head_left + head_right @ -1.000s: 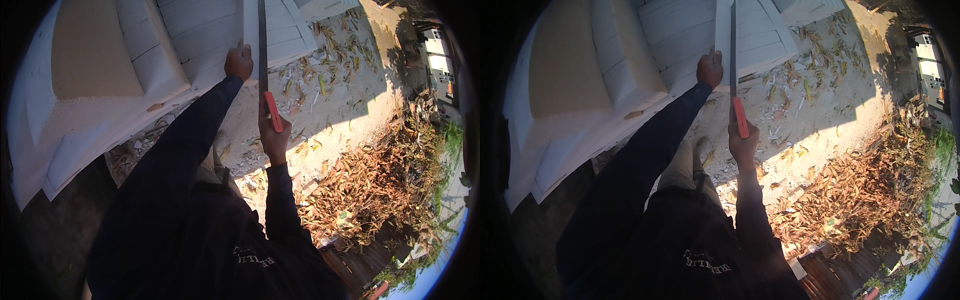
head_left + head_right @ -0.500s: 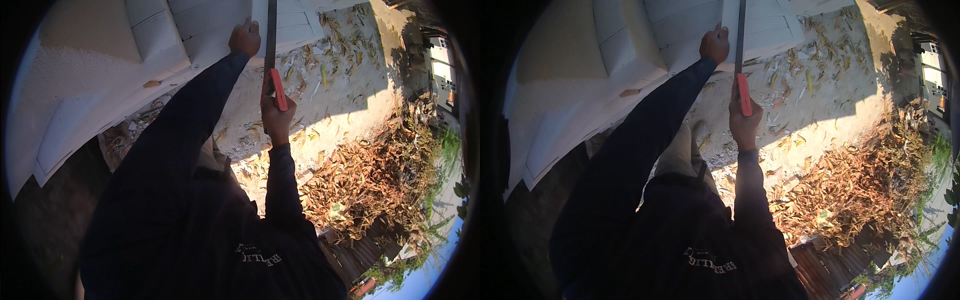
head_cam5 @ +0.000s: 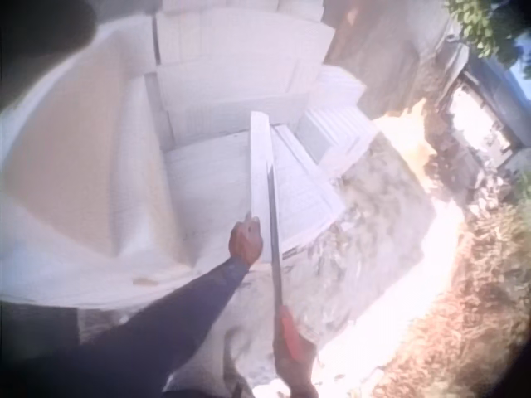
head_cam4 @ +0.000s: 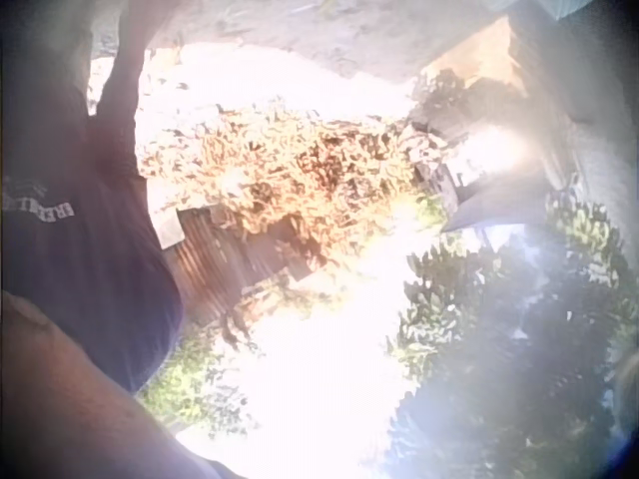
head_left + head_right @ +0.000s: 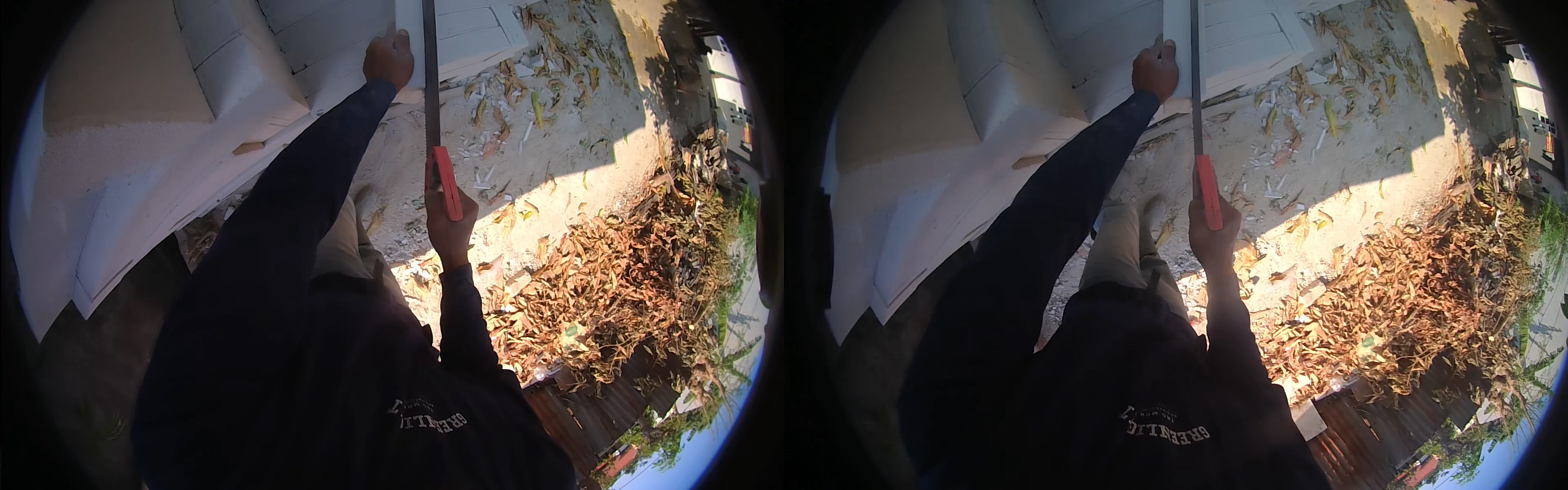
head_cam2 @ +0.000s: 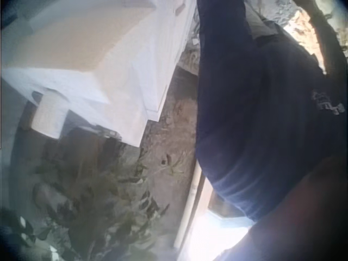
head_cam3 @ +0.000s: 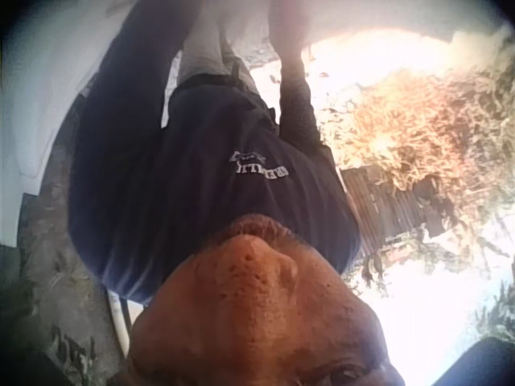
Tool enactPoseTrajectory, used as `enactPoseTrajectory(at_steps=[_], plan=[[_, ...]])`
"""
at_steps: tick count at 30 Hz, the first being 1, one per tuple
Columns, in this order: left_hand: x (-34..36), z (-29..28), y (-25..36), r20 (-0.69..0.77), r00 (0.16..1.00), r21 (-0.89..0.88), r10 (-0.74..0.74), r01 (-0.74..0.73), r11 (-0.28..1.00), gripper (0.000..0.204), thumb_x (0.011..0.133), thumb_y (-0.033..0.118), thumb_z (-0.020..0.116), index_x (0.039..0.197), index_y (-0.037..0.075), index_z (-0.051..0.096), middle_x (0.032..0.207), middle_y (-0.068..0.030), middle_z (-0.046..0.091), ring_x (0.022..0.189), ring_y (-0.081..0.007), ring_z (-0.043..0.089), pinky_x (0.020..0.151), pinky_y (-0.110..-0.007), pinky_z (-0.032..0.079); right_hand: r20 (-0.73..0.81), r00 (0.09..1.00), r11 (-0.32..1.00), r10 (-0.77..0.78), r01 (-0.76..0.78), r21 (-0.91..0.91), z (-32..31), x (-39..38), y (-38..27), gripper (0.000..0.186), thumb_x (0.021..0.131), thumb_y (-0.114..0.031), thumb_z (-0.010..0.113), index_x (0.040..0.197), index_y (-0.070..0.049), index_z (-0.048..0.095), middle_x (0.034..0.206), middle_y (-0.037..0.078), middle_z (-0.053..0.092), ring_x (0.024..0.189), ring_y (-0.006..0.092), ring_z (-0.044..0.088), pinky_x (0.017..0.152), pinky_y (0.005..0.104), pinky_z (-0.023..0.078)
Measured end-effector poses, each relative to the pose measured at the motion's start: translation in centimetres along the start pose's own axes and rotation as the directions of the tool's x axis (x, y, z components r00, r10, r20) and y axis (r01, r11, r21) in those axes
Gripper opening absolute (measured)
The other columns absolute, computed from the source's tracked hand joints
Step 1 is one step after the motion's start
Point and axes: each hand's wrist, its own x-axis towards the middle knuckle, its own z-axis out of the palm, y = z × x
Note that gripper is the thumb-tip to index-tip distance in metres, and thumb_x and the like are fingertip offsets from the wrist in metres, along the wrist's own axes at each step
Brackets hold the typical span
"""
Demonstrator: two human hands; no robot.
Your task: The person uses a hand saw to cut a long, thin piece of white wood. They hold the wood steady with their left hand while sawing with their right hand, creating a cut along the length of the piece.
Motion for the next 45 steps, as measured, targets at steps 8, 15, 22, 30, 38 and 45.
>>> enactPoseTrajectory(at_steps=[8, 15, 22, 30, 38, 45], plan=[[-0.4, 0.5, 0.3, -0.018, 0.999, 0.016, -0.051, 0.052, 0.999, 0.052, 0.104, 0.039, 0.049, 0.134, 0.001, 0.065, 0.090, -0.0300, 0.065, 0.091, -0.0471, 0.065, 0.084, -0.054, 0.051, 0.027, 0.999, 0.999, 0.026, -0.027, 0.033, 0.7, 3.8, -1.9, 0.012, 0.088, -0.005, 0.061, 0.080, 0.004, 0.058, 0.064, 0.014, 0.056, 0.056, 0.0208, 0.055, 0.055, 0.0387, 0.043], [-0.6, 0.2, 0.7, -0.075, 0.994, -0.028, -0.083, 0.081, 0.996, 0.052, 0.105, 0.040, 0.049, 0.134, 0.001, 0.066, 0.090, -0.0318, 0.065, 0.090, -0.0466, 0.066, 0.084, -0.052, 0.051, -0.005, 0.999, 0.998, -0.047, 0.046, -0.044, -0.9, -2.8, 1.4, 0.024, 0.088, -0.006, 0.061, 0.108, 0.005, 0.069, 0.073, 0.017, 0.064, 0.064, 0.0203, 0.063, 0.063, 0.0365, 0.050], [-0.6, -0.1, 1.2, -0.019, 0.996, -0.029, -0.089, 0.089, 0.996, 0.051, 0.105, 0.040, 0.049, 0.137, 0.004, 0.065, 0.090, -0.0318, 0.066, 0.091, -0.0458, 0.066, 0.084, -0.052, 0.051, 0.006, 0.999, 0.999, -0.039, 0.039, 0.014, 0.9, 5.9, -0.5, 0.015, 0.086, -0.005, 0.063, 0.075, 0.003, 0.055, 0.060, 0.011, 0.053, 0.053, 0.0169, 0.046, 0.053, 0.0369, 0.040], [-0.3, 0.5, 0.2, -0.083, 0.994, -0.055, -0.077, 0.072, 0.996, 0.052, 0.103, 0.040, 0.050, 0.133, 0.000, 0.067, 0.085, -0.0307, 0.067, 0.086, -0.0456, 0.067, 0.081, -0.052, 0.052, 0.037, 0.999, 1.000, 0.018, -0.018, -0.021, 0.2, 3.0, -0.2, 0.012, 0.085, -0.006, 0.065, 0.088, 0.005, 0.068, 0.068, 0.010, 0.061, 0.061, 0.0131, 0.052, 0.059, 0.0308, 0.045], [-0.3, 0.2, 0.7, -0.091, 0.993, -0.070, -0.069, 0.063, 0.996, 0.052, 0.102, 0.041, 0.052, 0.133, 0.002, 0.067, 0.090, -0.0300, 0.069, 0.087, -0.0459, 0.067, 0.079, -0.052, 0.053, 0.001, 0.999, 0.999, -0.047, 0.047, -0.006, 1.4, 6.4, -1.0, 0.013, 0.085, -0.003, 0.063, 0.076, 0.006, 0.058, 0.066, 0.004, 0.056, 0.063, 0.0086, 0.047, 0.057, 0.0300, 0.042], [-0.2, 0.3, 1.0, -0.078, 0.989, -0.037, -0.123, 0.120, 0.992, 0.054, 0.102, 0.045, 0.051, 0.134, 0.005, 0.067, 0.095, -0.0288, 0.070, 0.095, -0.0454, 0.067, 0.086, -0.051, 0.053, 0.014, 1.000, 0.999, 0.006, -0.007, 0.047, 1.0, 6.3, -1.2, 0.012, 0.085, -0.004, 0.066, 0.079, 0.005, 0.060, 0.066, 0.001, 0.055, 0.065, 0.0080, 0.048, 0.059, 0.0296, 0.042]])
